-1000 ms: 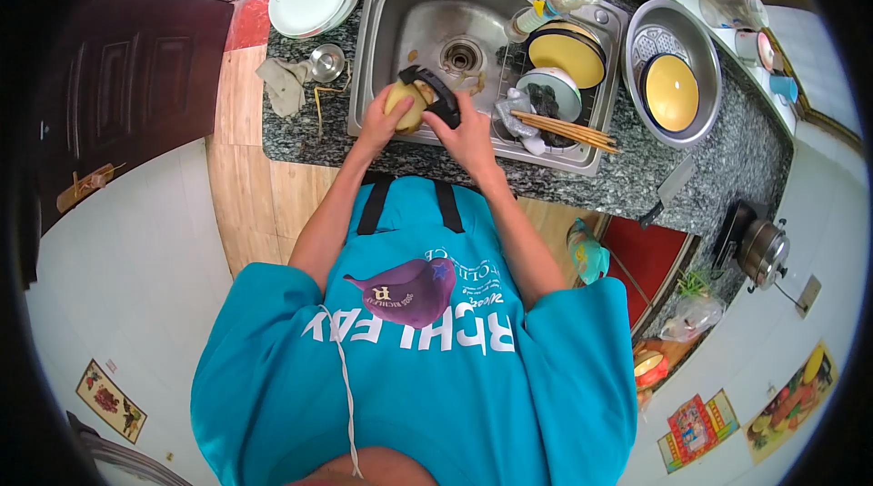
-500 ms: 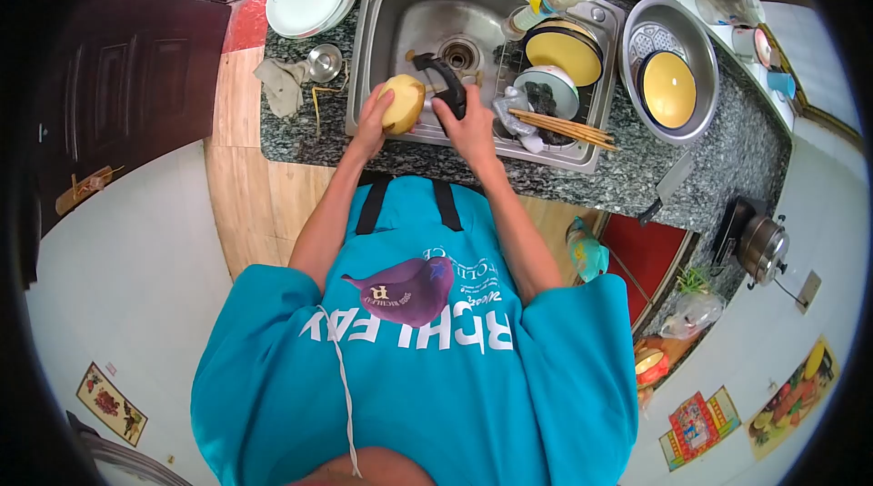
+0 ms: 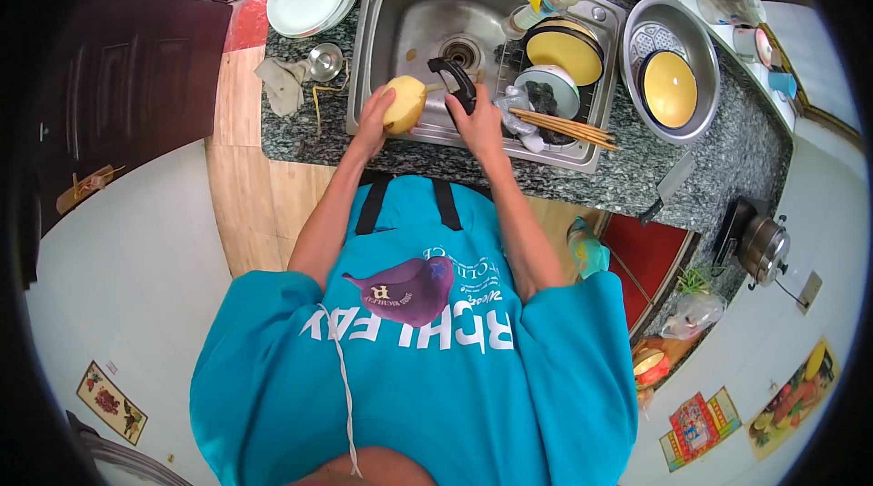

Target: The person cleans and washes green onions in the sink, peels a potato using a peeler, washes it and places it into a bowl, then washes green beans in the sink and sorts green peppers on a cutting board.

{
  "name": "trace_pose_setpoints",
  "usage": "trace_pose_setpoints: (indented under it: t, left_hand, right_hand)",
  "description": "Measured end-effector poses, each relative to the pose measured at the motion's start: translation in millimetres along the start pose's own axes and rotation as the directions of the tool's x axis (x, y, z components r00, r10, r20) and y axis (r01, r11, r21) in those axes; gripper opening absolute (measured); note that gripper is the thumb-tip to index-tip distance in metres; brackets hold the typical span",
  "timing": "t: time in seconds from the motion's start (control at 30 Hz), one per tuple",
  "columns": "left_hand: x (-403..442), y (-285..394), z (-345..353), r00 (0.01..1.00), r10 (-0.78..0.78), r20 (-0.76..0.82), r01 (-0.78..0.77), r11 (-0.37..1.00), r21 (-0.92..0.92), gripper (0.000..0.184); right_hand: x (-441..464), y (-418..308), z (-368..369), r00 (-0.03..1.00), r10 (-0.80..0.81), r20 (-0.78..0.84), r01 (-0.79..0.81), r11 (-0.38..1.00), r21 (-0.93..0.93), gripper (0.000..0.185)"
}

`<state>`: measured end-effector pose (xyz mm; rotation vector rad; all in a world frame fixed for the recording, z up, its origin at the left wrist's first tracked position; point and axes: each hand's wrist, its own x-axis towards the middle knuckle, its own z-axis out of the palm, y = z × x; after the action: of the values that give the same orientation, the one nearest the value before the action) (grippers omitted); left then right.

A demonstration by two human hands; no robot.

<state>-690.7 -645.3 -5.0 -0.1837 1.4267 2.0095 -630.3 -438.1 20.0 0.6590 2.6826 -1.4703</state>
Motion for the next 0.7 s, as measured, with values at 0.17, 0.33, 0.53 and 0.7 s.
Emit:
trace_pose_setpoints:
  t: [0.17,0.33,0.53,0.7]
  left_hand:
    - [-4,9,5,0.966,-0.255,0.027,0.256,0.947,-0.194,0.055]
    - [-1,8,7,0.965,-0.259,-0.034,0.240,0.931,-0.275,0.050]
    - [1,4,1,0.965,-0.253,0.073,0.263,0.942,-0.209,0.047]
    - [-1,2,-5,0.965,-0.261,0.040,0.263,0.937,-0.229,0.046]
  right_hand:
    - [-10,-32,-2,0.995,-0.103,-0.005,0.103,0.990,0.094,0.043]
    - [-33,-31,13,0.955,-0.289,0.072,0.285,0.956,0.065,0.048]
    - [-22,-10,12,0.957,-0.261,0.126,0.255,0.965,0.056,0.048]
    - [-20,-5,26,0.951,-0.294,0.096,0.290,0.956,0.054,0.047]
